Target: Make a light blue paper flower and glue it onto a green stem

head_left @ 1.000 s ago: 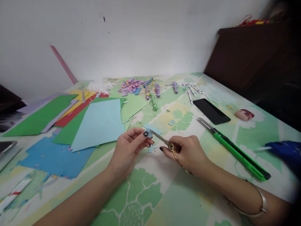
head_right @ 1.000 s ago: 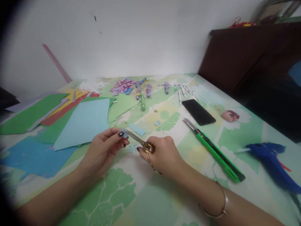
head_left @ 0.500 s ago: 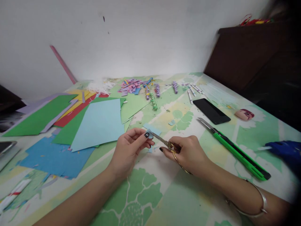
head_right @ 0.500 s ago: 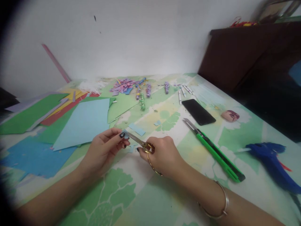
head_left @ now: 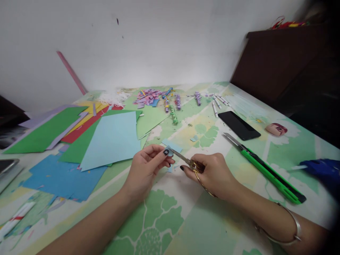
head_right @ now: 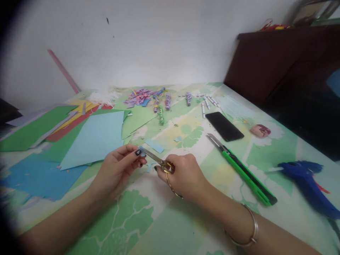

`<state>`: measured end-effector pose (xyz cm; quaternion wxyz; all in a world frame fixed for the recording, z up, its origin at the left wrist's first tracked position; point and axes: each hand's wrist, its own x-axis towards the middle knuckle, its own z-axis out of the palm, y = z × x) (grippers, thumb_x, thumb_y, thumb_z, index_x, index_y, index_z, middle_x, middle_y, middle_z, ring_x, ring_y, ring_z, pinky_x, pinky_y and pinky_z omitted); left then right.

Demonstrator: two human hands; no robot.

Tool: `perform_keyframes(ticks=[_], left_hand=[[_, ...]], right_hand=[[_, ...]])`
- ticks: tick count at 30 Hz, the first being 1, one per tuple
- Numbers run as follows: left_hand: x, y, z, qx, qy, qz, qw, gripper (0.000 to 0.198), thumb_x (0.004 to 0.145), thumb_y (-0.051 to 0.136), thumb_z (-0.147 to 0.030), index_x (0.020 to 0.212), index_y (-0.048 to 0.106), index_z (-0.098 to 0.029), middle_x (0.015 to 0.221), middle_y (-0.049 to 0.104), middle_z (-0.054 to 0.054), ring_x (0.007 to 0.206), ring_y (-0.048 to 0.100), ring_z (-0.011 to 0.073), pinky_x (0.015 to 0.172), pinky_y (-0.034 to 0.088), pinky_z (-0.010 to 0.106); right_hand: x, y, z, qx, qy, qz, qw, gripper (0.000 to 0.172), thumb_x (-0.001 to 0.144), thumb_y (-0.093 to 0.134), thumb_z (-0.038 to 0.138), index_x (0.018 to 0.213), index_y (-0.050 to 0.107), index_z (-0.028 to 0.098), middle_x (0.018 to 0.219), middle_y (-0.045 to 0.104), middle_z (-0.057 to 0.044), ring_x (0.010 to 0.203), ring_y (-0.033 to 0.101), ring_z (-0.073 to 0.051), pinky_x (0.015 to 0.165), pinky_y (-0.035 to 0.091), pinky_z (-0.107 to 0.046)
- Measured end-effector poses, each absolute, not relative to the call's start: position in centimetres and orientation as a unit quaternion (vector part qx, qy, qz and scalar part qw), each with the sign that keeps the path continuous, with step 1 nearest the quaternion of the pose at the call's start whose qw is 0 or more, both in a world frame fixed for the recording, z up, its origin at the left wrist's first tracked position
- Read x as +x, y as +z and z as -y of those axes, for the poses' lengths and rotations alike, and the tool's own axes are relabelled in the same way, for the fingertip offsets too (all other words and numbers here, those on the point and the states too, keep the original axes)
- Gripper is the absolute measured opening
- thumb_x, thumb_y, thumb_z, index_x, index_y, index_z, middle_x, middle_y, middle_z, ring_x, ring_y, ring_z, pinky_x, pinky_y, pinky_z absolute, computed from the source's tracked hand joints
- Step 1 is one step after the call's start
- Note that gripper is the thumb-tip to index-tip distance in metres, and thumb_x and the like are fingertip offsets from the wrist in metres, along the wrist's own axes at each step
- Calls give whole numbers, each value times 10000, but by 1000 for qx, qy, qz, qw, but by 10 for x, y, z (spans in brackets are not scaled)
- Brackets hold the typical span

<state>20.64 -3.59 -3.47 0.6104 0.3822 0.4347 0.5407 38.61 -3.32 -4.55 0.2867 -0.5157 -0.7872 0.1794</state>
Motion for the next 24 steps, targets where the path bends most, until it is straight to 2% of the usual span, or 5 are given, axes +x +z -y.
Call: perform_keyframes(ticks=[24], left_hand=[[205, -36, 36, 392, 539, -438, 603, 85, 720, 668, -203, 760, 628, -139, 672, 647, 15, 629, 630, 118, 619, 501, 222]], right_hand=[[388, -44, 33, -509, 160, 798, 279, 292, 712, 591, 293, 477, 469, 171, 425, 364, 58, 428, 283, -64, 445, 256, -200]])
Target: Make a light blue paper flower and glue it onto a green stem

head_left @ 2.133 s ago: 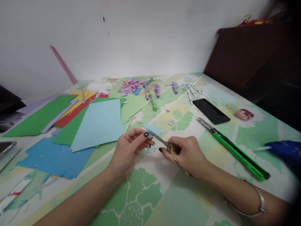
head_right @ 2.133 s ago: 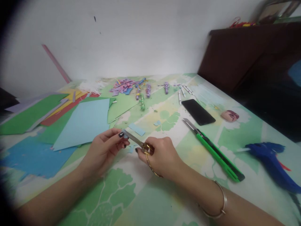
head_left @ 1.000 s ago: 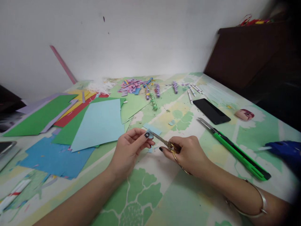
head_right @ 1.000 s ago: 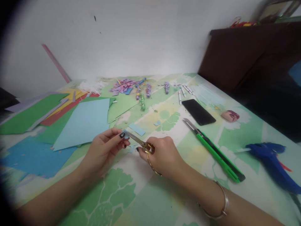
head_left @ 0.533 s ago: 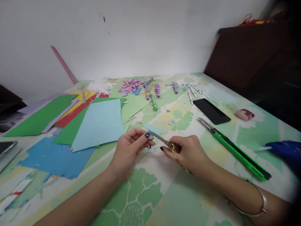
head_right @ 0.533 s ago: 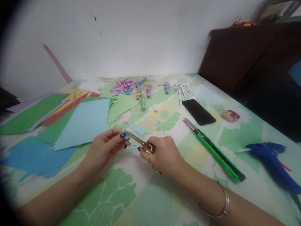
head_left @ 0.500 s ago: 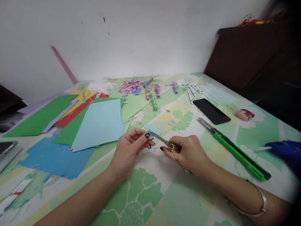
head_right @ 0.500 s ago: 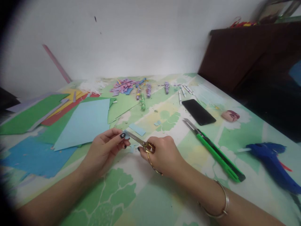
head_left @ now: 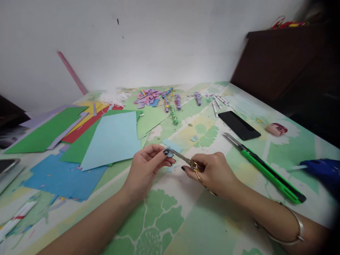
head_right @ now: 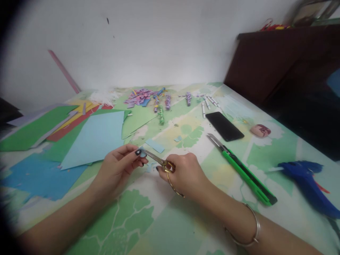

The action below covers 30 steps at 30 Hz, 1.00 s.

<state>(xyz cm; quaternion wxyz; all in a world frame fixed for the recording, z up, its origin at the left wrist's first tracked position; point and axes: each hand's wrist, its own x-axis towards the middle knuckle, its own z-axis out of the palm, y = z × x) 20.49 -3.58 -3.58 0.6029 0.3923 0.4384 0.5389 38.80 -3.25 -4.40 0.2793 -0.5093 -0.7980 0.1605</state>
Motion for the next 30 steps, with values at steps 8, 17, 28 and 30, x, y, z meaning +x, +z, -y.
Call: perform_keyframes(ticks=[8, 17, 28, 30], left_hand=[[203, -37, 35, 393, 543, -440, 598, 93, 723, 672, -202, 769, 624, -136, 699, 645, 11, 636, 640, 109, 606, 509, 195], [203, -35, 34, 382, 556, -458, 580, 121, 687, 698, -223, 757, 639, -145, 691, 651, 6, 611, 653, 127, 587, 528, 219], [200, -36, 33, 413, 545, -467, 560, 112, 691, 703, -225, 758, 665, -144, 663, 628, 0, 563, 620, 96, 559, 507, 190], [199, -36, 32, 419, 539, -472, 558, 113, 688, 705, -230, 753, 669, -146, 664, 631, 3, 557, 616, 96, 547, 498, 188]], right_hand=[[390, -44, 31, -507, 161, 802, 273, 286, 709, 599, 285, 479, 475, 167, 424, 353, 58, 429, 270, -61, 442, 246, -196], [393, -43, 31, -500, 164, 812, 254, 302, 716, 612, 303, 476, 490, 166, 419, 361, 58, 420, 272, -60, 434, 239, -198], [394, -41, 28, -505, 164, 818, 223, 257, 689, 630, 309, 498, 534, 165, 418, 371, 57, 422, 285, -62, 438, 238, -203], [394, -41, 28, -506, 164, 820, 213, 251, 688, 627, 308, 502, 538, 165, 418, 373, 56, 424, 285, -64, 440, 238, -204]])
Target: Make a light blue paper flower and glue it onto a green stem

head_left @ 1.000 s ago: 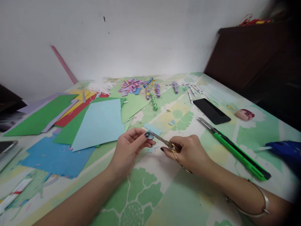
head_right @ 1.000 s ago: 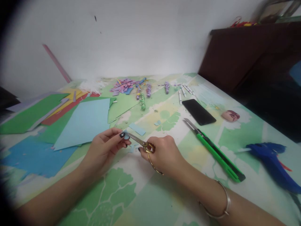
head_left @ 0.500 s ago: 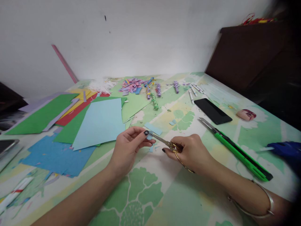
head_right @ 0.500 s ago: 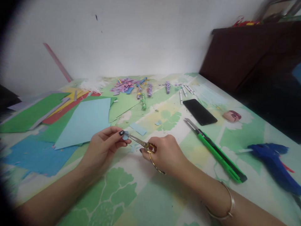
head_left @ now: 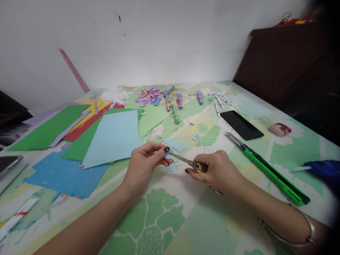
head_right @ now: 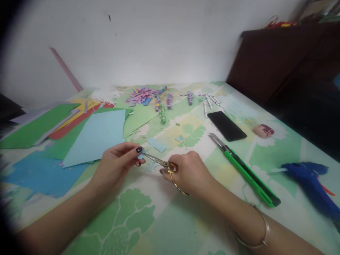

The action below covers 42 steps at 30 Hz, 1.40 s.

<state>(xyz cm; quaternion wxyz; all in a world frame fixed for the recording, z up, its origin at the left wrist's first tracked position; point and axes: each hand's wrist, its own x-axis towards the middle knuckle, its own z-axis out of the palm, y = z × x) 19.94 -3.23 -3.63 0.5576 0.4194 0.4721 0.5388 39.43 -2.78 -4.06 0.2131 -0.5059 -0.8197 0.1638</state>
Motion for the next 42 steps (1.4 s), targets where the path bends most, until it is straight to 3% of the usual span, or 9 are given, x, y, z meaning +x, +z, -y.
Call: perform_keyframes(ticks=[26, 42], left_hand=[[178, -31, 18, 559, 399, -476, 549, 94, 682, 707, -212, 702, 714, -120, 524, 641, 26, 460, 571, 92, 467, 472, 173], [188, -42, 22, 449, 475, -473, 591, 99, 671, 725, -215, 724, 703, -135, 573, 641, 8, 504, 599, 79, 484, 468, 144]], right_hand=[[399, -38, 22, -484, 182, 846, 131, 210, 685, 590, 272, 520, 514, 166, 430, 367, 51, 443, 268, -66, 468, 221, -206], [397, -40, 23, -495, 214, 827, 160, 264, 702, 577, 301, 496, 486, 163, 433, 302, 57, 450, 238, -69, 452, 192, -216]])
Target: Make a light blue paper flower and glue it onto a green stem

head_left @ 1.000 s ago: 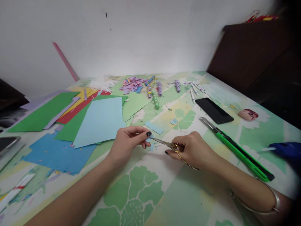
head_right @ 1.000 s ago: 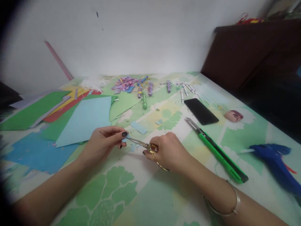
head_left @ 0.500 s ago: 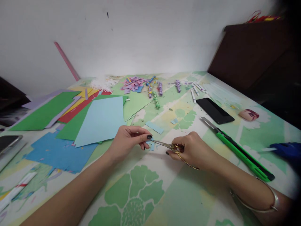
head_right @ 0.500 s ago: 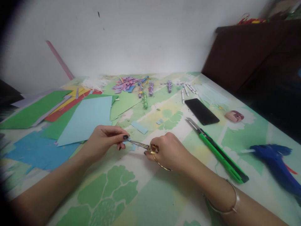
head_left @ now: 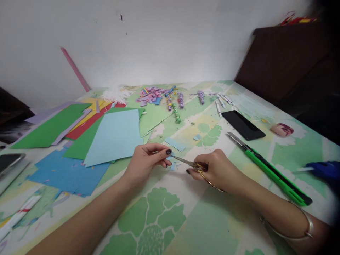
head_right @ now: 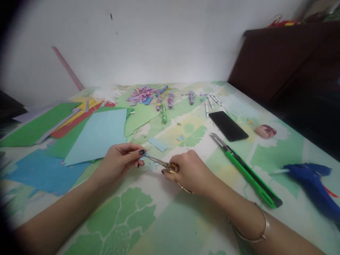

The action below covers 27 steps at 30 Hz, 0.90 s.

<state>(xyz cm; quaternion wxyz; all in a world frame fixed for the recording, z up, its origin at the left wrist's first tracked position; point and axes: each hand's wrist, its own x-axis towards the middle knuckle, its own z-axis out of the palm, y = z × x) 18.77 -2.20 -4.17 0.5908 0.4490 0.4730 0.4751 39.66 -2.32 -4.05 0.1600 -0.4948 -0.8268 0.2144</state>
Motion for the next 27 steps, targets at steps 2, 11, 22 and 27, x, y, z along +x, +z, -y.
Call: perform_keyframes(ticks=[2, 11, 22, 27], left_hand=[[186, -42, 21, 457, 462, -475, 593, 105, 668, 726, -217, 730, 704, -135, 561, 639, 8, 500, 599, 85, 477, 466, 149], [179, -38, 17, 526, 386, -492, 576, 138, 663, 724, -244, 720, 700, -121, 527, 647, 30, 483, 600, 107, 481, 479, 178], [182, -36, 18, 487, 407, -493, 596, 162, 671, 713, -251, 768, 682, -125, 574, 668, 42, 560, 657, 147, 541, 529, 209], [181, -37, 19, 482, 401, -479, 615, 127, 693, 690, -234, 757, 658, -129, 618, 672, 37, 568, 662, 150, 531, 532, 212]], right_hand=[[397, -40, 23, -490, 214, 830, 156, 250, 699, 573, 289, 499, 490, 165, 430, 307, 57, 451, 238, -70, 454, 196, -215], [401, -40, 22, -474, 177, 853, 128, 223, 689, 576, 258, 502, 489, 174, 414, 333, 55, 433, 249, -71, 460, 220, -214], [402, -37, 20, -483, 187, 842, 149, 259, 700, 570, 275, 478, 492, 168, 405, 339, 52, 438, 237, -73, 447, 205, -220], [403, -35, 19, -495, 187, 834, 156, 249, 690, 566, 279, 481, 497, 164, 415, 340, 50, 445, 242, -72, 453, 208, -219]])
